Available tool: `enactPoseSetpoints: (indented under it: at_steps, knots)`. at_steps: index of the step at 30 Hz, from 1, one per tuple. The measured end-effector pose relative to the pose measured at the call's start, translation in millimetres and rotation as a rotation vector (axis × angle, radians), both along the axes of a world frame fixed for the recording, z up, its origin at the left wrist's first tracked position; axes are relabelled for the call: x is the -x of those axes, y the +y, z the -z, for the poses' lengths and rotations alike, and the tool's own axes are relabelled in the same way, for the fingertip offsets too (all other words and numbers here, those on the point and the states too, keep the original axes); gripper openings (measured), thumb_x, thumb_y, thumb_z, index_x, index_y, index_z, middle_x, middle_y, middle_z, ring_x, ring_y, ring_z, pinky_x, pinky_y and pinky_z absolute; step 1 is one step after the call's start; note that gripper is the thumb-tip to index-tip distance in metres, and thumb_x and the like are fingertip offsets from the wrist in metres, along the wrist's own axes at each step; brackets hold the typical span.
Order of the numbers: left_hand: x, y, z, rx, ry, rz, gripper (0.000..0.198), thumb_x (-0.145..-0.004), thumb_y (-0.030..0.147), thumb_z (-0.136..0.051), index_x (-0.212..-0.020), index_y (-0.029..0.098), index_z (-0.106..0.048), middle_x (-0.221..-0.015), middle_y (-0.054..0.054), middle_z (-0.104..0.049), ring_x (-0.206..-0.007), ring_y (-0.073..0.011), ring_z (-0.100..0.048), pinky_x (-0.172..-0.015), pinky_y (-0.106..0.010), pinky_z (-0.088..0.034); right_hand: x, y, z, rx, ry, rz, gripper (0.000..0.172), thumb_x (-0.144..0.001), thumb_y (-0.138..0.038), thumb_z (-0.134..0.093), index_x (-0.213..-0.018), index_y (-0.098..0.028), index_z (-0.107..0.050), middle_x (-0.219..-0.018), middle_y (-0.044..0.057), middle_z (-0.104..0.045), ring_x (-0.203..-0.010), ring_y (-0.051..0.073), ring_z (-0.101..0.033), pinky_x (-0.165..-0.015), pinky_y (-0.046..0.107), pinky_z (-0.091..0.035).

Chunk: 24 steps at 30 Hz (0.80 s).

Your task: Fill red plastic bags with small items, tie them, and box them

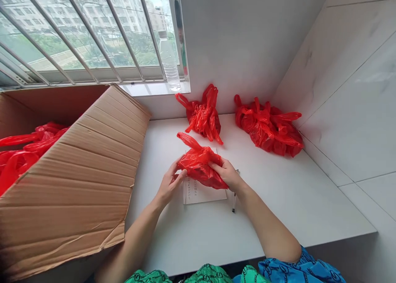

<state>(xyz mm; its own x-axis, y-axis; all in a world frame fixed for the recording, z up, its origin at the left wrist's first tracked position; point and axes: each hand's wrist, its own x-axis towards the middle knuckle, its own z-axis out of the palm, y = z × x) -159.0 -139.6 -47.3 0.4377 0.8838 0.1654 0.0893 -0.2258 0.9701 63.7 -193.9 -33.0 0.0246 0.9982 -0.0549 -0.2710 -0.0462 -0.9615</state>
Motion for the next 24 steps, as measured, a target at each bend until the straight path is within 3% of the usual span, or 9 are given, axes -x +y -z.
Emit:
enactPoseSetpoints:
  at_steps: [4, 7, 13, 24]
  knots:
    - [-1.9, -2.5, -3.4, 0.107, -0.058, 0.012, 0.036, -0.089, 0.049, -0.063, -0.108, 0.019, -0.067, -0.099, -0.005, -0.067, -0.087, -0.0184, -0.062, -0.070, -0.026, -0.052, -0.8, -0.1, 2.0, 0.052, 0.028, -0.007, 0.037, -0.082, -0.049, -0.073, -0.109, -0.023, -0.071, -0.106, 0.005, -0.075, -0.101, 0.026, -0.069, -0.091, 0.038, -0.054]
    - [-2.9, -2.7, -7.8, 0.204, -0.135, -0.087, 0.038, -0.087, 0.054, -0.063, -0.083, 0.016, -0.065, -0.075, 0.000, -0.059, -0.066, -0.0115, -0.052, -0.056, -0.020, -0.043, -2.9, 2.9, 6.7, 0.094, 0.066, -0.009, 0.039, -0.083, -0.049, -0.072, -0.113, -0.024, -0.069, -0.112, 0.005, -0.074, -0.104, 0.026, -0.069, -0.091, 0.038, -0.055]
    - [-3.9, -4.5, -12.3, 0.359, -0.261, -0.094, 0.041, -0.086, 0.057, -0.062, -0.078, 0.017, -0.057, -0.060, 0.006, -0.040, -0.050, -0.0058, -0.032, -0.043, -0.016, -0.028, -1.7, 5.5, 7.7, 0.150, 0.039, -0.040, 0.045, -0.084, -0.054, -0.067, -0.119, -0.025, -0.066, -0.121, 0.005, -0.071, -0.114, 0.028, -0.066, -0.098, 0.041, -0.054]
    - [-2.6, -11.5, -12.4, 0.361, -0.352, 0.001, 0.041, -0.086, 0.058, -0.064, -0.083, 0.018, -0.055, -0.063, 0.005, -0.047, -0.050, -0.0063, -0.041, -0.043, -0.016, -0.036, -4.7, 5.2, 8.7, 0.164, 0.054, -0.023, 0.047, -0.082, -0.054, -0.072, -0.119, -0.024, -0.068, -0.114, 0.007, -0.074, -0.102, 0.026, -0.070, -0.090, 0.038, -0.055]
